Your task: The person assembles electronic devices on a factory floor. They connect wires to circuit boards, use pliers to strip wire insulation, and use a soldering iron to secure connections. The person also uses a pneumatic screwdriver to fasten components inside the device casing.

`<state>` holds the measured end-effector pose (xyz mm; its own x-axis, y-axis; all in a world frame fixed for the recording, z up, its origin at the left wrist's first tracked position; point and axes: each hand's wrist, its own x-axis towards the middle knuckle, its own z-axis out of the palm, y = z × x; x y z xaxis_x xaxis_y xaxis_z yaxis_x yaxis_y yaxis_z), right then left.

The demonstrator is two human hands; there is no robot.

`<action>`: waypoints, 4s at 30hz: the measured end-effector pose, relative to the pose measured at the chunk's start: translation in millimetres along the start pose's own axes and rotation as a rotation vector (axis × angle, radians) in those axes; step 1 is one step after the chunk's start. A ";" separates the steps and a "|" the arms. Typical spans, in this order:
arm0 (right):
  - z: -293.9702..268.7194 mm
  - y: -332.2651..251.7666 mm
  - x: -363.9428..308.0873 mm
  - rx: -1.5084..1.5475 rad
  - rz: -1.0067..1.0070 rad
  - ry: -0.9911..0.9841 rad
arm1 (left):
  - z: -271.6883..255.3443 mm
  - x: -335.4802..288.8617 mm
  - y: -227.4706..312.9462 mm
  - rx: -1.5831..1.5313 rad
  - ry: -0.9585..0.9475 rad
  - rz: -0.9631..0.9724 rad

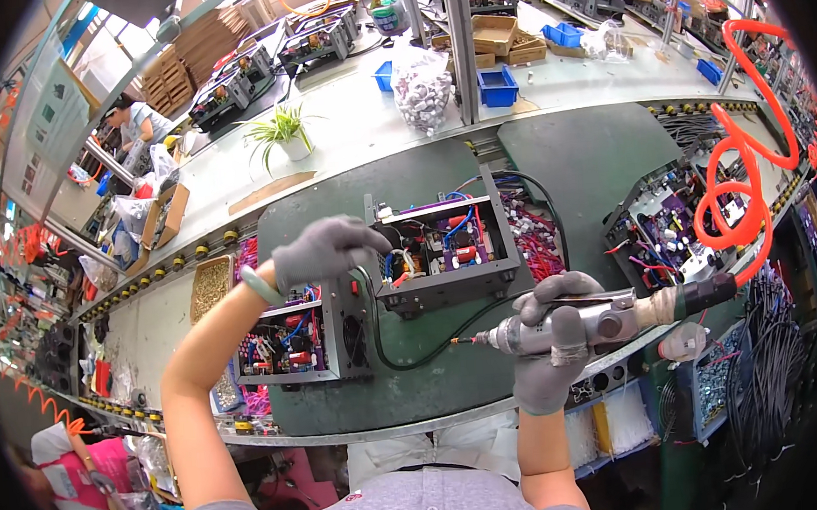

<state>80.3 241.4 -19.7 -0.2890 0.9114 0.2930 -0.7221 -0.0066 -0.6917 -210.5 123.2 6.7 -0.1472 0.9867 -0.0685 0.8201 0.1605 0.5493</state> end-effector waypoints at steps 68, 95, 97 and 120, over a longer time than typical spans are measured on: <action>24.5 100.7 53.1 0.027 0.237 -0.454 | 48.9 56.6 26.2 0.208 -0.226 -0.237; -48.1 26.5 66.1 -0.941 -0.411 -0.366 | 60.7 46.4 11.1 0.181 -0.068 -0.140; -131.0 35.1 65.1 -1.487 -0.355 -0.338 | 60.2 42.7 3.2 0.190 -0.043 -0.130; -255.4 71.2 75.3 -1.686 0.100 -0.552 | 28.0 -102.3 -10.4 -1.251 0.323 -0.377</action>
<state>167.6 414.6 -215.5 -0.7011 0.7006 0.1329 0.5738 0.6649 -0.4782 -188.5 21.3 -15.3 -0.5155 0.8099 -0.2798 -0.3251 0.1173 0.9384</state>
